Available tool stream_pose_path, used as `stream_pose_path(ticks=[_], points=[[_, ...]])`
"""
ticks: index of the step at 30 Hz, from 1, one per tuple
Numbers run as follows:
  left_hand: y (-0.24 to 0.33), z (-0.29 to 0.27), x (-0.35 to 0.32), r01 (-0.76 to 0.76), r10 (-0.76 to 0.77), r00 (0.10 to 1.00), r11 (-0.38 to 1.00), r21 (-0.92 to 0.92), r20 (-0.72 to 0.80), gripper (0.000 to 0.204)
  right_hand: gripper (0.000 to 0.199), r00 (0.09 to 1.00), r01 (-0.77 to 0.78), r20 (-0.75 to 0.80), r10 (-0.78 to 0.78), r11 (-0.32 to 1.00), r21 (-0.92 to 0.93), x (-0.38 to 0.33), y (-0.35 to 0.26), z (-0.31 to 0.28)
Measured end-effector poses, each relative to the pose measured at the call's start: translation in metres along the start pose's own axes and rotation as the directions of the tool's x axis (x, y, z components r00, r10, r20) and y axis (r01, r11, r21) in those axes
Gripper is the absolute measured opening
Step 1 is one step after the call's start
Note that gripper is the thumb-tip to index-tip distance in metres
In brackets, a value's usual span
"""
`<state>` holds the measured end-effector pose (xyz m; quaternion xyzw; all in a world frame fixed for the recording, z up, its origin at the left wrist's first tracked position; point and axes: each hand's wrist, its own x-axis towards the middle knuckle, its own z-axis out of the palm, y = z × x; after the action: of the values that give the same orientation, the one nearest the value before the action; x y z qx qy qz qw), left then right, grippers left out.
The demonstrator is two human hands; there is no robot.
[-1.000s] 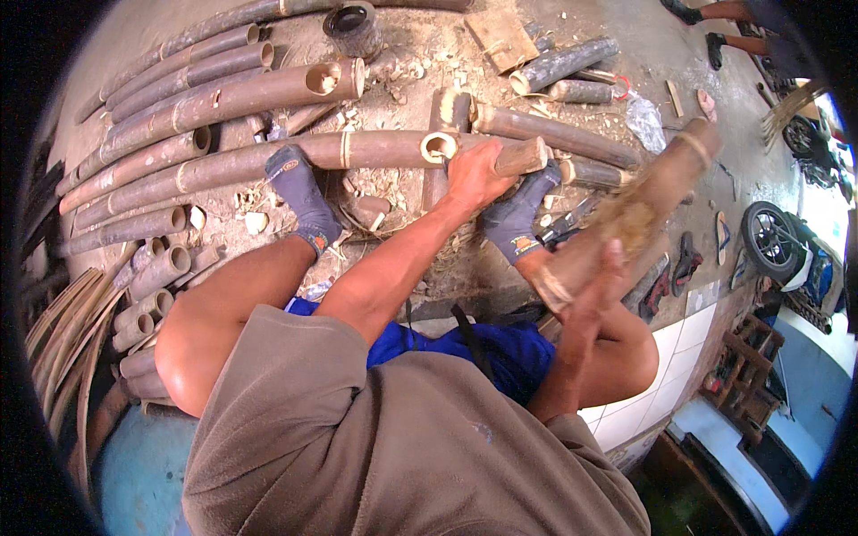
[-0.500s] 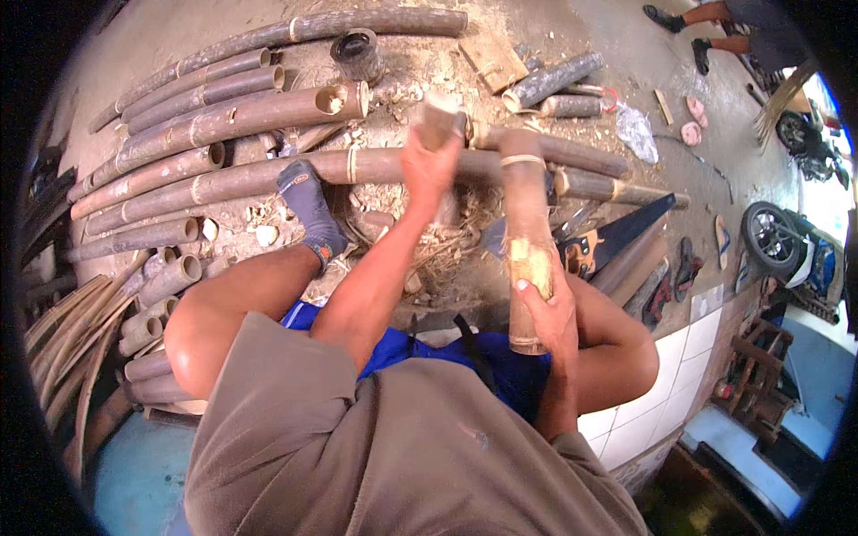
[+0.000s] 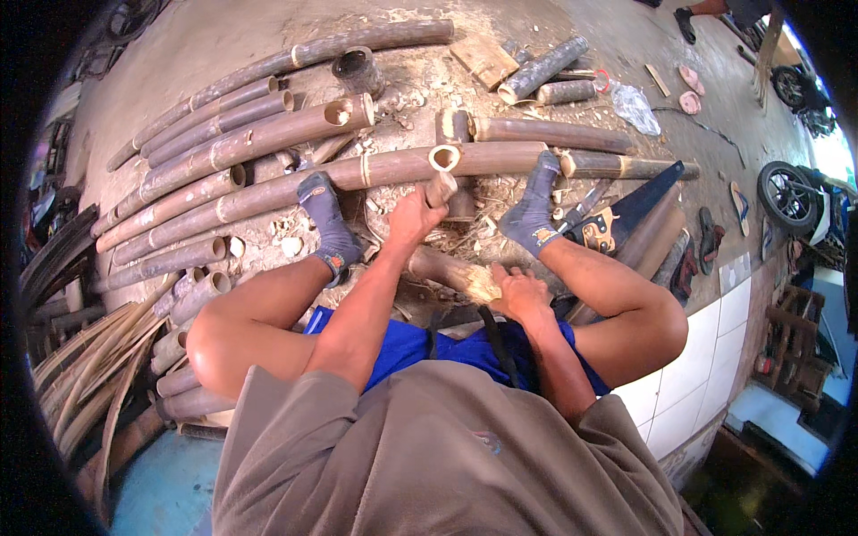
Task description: The person sits on the floor and measures, cuts, and fits bamboo pieces together. They use a measuring tape, hammer, and chisel to shape and join the bamboo segments, occasionally adjusting the camera.
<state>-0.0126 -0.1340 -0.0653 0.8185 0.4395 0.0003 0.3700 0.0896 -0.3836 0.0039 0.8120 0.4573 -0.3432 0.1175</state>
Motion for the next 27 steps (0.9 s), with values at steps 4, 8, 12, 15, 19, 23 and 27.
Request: stream_pose_path(ticks=[4,8,12,15,19,23,27], points=[[-0.019,0.016,-0.006,-0.106,0.060,0.967,0.979,0.176,0.246,0.080,0.066,0.997,-0.044,-0.064,0.047,0.997,0.059,-0.002,0.010,-0.009],[0.007,-0.009,0.012,-0.152,0.142,0.986,0.979,0.135,0.082,0.085,0.066,0.988,0.032,-0.156,0.005,0.972,0.233,-0.009,0.011,-0.011],[0.013,-0.038,0.049,-0.224,0.273,0.953,0.929,0.296,-0.134,0.080,0.066,0.981,0.096,-0.191,-0.022,0.917,0.387,-0.014,0.003,-0.019],[-0.015,-0.049,0.074,-0.219,0.228,0.972,0.801,0.557,0.056,0.084,0.065,0.982,0.096,-0.190,-0.022,0.916,0.389,-0.014,-0.001,-0.026],[-0.033,-0.044,0.084,-0.220,0.217,0.973,0.750,0.624,0.083,0.083,0.064,0.963,0.155,-0.264,-0.050,0.905,0.397,-0.008,0.003,-0.024],[-0.042,-0.019,0.068,-0.169,0.374,0.918,0.672,0.721,-0.133,0.081,0.063,0.969,0.150,-0.242,-0.050,0.896,0.418,-0.005,-0.004,-0.032],[-0.033,-0.028,0.067,-0.217,0.379,0.918,0.727,0.652,-0.118,0.067,0.060,0.956,0.196,-0.285,-0.076,0.884,0.425,0.001,-0.006,-0.036]])
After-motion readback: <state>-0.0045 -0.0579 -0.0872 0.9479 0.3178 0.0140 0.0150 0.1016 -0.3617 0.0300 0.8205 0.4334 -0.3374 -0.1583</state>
